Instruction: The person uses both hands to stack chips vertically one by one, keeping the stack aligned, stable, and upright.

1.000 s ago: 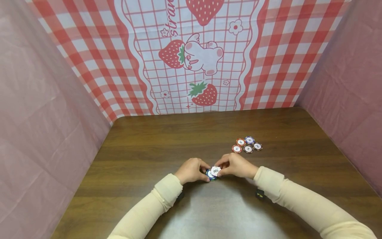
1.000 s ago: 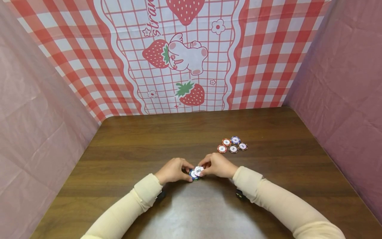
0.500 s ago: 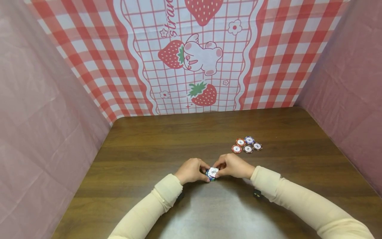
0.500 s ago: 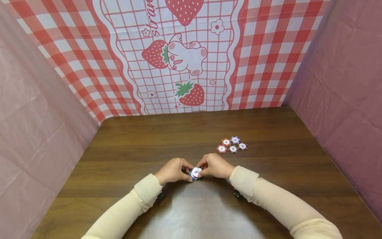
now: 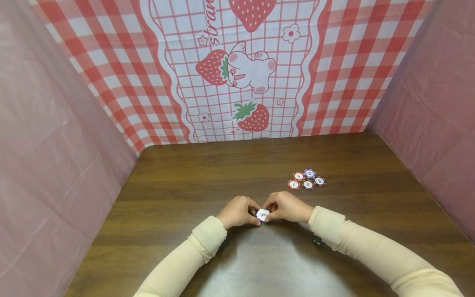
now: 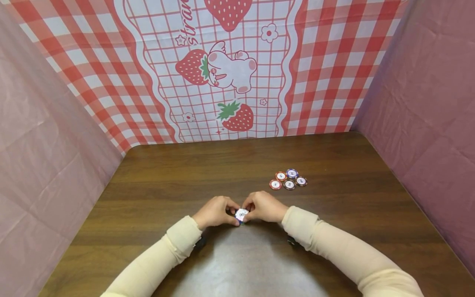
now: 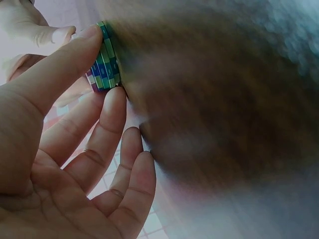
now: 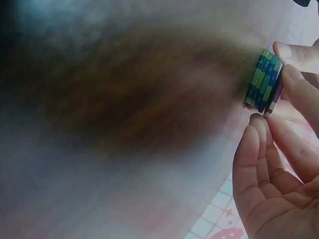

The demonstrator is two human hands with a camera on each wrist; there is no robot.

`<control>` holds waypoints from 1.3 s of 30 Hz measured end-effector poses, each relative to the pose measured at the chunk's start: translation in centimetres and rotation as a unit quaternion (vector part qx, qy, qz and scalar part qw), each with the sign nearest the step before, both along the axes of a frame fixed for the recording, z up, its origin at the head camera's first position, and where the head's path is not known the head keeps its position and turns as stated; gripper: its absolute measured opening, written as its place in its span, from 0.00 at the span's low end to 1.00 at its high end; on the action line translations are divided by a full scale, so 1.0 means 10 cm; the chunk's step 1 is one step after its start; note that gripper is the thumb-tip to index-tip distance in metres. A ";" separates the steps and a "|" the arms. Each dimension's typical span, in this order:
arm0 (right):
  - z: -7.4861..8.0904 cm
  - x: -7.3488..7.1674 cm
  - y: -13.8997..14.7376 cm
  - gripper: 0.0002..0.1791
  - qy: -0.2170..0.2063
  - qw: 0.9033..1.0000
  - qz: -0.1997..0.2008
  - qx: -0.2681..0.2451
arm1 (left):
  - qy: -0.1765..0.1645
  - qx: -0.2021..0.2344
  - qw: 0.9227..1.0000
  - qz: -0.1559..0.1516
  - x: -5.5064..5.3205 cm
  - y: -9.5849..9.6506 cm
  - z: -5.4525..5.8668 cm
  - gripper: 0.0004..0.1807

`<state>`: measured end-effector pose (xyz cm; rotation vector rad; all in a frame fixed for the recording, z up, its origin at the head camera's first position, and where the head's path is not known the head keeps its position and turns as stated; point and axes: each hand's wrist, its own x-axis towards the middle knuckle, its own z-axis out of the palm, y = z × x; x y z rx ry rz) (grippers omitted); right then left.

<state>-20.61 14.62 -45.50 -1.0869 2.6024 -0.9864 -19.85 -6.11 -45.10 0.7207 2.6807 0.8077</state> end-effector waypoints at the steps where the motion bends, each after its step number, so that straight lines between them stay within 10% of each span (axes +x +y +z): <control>1: 0.00 0.00 -0.01 0.12 0.000 1.000 -0.003 0.003 | 0.000 0.000 1.000 -0.001 0.00 0.00 0.00 0.19; 16: 0.00 0.00 0.01 0.13 -0.006 1.000 -0.014 -0.006 | -0.005 0.021 1.000 0.000 -0.01 0.00 -0.02 0.20; 39: 0.09 -0.06 0.60 0.26 0.000 0.983 -0.161 -0.090 | 0.010 0.011 1.000 0.006 0.01 0.00 -0.02 0.19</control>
